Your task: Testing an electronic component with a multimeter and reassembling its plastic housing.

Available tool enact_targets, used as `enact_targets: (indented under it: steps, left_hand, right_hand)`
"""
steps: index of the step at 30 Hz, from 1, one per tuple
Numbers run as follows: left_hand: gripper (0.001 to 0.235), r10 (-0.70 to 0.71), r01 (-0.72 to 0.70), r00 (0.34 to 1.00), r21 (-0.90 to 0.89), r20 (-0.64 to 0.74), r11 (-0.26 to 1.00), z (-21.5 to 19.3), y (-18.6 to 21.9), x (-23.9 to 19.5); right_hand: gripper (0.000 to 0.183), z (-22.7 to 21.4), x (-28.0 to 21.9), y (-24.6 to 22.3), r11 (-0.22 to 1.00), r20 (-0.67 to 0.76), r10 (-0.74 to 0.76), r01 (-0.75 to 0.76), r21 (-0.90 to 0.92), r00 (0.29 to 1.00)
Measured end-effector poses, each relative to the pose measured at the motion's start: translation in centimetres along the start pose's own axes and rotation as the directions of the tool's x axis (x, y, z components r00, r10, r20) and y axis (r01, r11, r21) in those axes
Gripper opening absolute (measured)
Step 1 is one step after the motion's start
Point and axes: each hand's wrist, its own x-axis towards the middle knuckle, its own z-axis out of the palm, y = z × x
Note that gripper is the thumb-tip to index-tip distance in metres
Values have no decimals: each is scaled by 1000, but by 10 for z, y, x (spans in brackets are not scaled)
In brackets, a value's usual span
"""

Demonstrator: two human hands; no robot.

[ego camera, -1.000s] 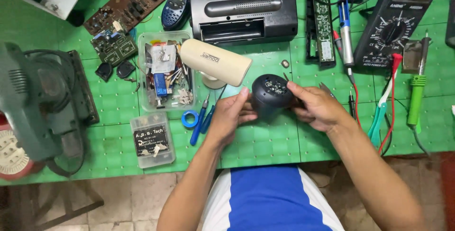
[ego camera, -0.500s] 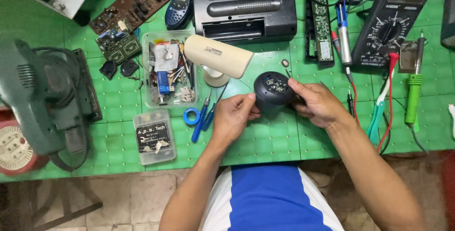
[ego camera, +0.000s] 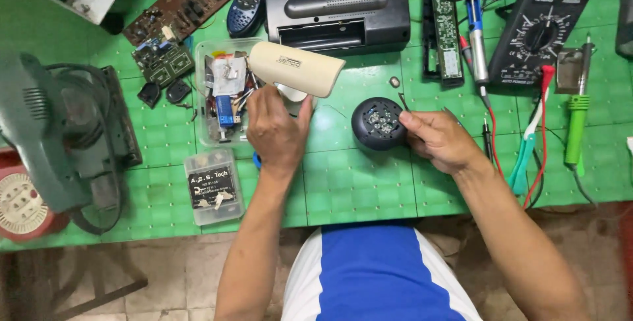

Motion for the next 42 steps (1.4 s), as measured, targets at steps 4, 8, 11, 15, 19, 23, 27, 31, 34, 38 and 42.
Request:
enact_targets:
  steps: [4,8,11,15,19,23,27,31,34,38,42]
  left_hand:
    - [46,25,-26,999,56,25,998,-8,3,9]
    - [53,30,-26,998,91,-46,996,0,-3,4]
    - [60,25,-18,997,103,-67,995,5,-9,-2]
    - [73,62,-47,988,109,-140,993,-6,-5,0]
    - [75,99,-121,961,-72,-259,990,-45,45,-12]
    - [84,-97,193,974,-531,203,825,-40,67,-41]
    - [116,21,288,871,-545,490,787,-29,73,-43]
    - [118,41,395,808,-591,588,703,-10,64,-45]
    - [119,9,478,756,-562,654,675,-8,58,-47]
    - [116,-70,466,772,-486,632,739,-6,56,-52]
    - [113,-77,432,807,-496,585,753,-6,51,-57]
  right_hand:
    - [39,-10,3,11,1000,0,-14,14,2,1000]
    - [35,-19,6,19,999,24,-25,26,-27,999]
    - [33,-17,3,15,997,35,-42,44,-59,999]
    - [31,1,-6,-16,986,60,-59,67,-150,996]
    - [21,1,-1,-26,967,73,-46,63,-247,996]
    - [22,9,1,-23,933,85,-33,61,-354,996]
    - [28,19,-1,-31,931,67,8,17,-366,998]
    - [32,15,7,-29,888,87,74,-25,-460,994]
    - [35,18,8,-36,859,86,119,-59,-508,989]
    - [35,20,8,-60,713,22,202,-132,-688,979]
    - [34,21,5,-66,630,-60,222,-190,-753,973]
